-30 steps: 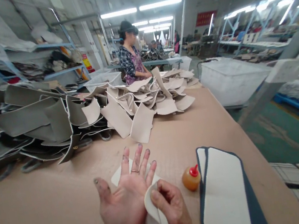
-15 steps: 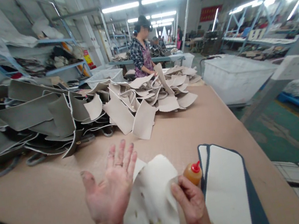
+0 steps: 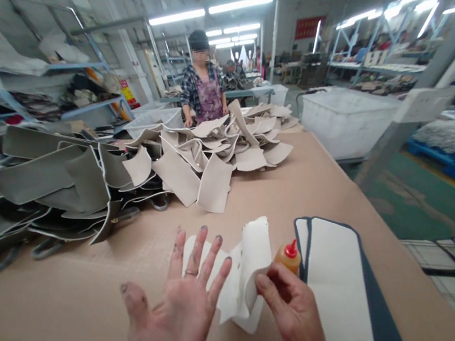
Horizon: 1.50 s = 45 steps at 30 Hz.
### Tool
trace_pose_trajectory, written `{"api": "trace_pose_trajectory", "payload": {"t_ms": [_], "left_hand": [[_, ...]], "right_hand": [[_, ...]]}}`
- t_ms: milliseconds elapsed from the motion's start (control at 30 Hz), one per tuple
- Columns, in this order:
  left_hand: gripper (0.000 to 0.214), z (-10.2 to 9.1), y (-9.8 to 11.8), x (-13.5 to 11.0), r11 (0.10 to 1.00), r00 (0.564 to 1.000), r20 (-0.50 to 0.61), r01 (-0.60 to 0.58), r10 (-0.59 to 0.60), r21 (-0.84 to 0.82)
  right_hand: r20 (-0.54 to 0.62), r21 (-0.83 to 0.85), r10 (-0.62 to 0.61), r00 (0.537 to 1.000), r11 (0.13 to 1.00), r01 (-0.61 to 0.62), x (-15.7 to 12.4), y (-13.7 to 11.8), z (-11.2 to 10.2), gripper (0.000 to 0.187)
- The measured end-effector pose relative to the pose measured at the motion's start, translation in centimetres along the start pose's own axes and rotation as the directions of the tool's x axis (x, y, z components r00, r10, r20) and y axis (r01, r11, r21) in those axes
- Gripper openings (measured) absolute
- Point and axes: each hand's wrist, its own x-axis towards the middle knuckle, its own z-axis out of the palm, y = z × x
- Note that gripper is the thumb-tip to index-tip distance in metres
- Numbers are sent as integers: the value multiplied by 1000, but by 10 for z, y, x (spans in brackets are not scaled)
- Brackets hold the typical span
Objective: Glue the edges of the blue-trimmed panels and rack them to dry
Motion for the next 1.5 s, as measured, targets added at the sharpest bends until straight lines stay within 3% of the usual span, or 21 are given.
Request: {"api": "trace_pose_trajectory", "payload": {"t_ms": [200,267,400,533,600,700,800,900,1000,1067,1167,1267,1400,1500], "left_hand": [[94,-11,-6,-8,943,987,91,-150,129,297],[95,-19,-5,-4,937,995,27,-100,96,335],[68,-35,2,7,961,984,-178,65,-17,269],[70,-40,16,9,964,982,-182,96,-50,250],[73,-36,19,6,956,988,-145,99,-60,276],[89,-26,13,-2,933,998,34,32,-47,360],[108,-14,3,-10,931,972,229,-38,-50,363],[100,-6,5,-14,965,971,227,16,-78,262],[94,-7,19,-16,974,981,166,65,-102,217],[94,-9,27,-17,969,986,108,99,-126,227],[97,-10,26,-18,962,990,28,129,-139,239],[100,-13,17,-19,937,993,1,110,-117,331],[107,-21,9,-21,867,996,17,70,-90,494],[112,-23,8,-22,833,995,39,56,-93,551]], "right_hand": [[89,-116,-84,993,989,94,-4,-11,7,24],[127,-199,-126,984,969,150,-3,-14,9,21],[247,-262,-211,946,925,275,-3,-16,12,19],[315,-298,-382,869,830,473,-5,-19,12,21],[315,-273,-418,852,820,503,-6,-21,12,21],[230,-193,-302,925,918,348,-8,-19,15,23],[54,-26,-115,992,993,117,-9,-10,18,27],[-83,127,10,996,992,1,-4,3,13,29],[-265,125,56,963,992,-24,3,10,3,33],[-240,92,61,969,995,-40,4,7,0,32],[-38,93,72,997,993,-68,-1,-6,6,31],[70,96,63,996,993,-70,-7,-16,15,26],[93,-53,-34,995,998,40,-8,-17,20,20],[2,-152,-134,991,979,133,-6,-12,18,20]]}}
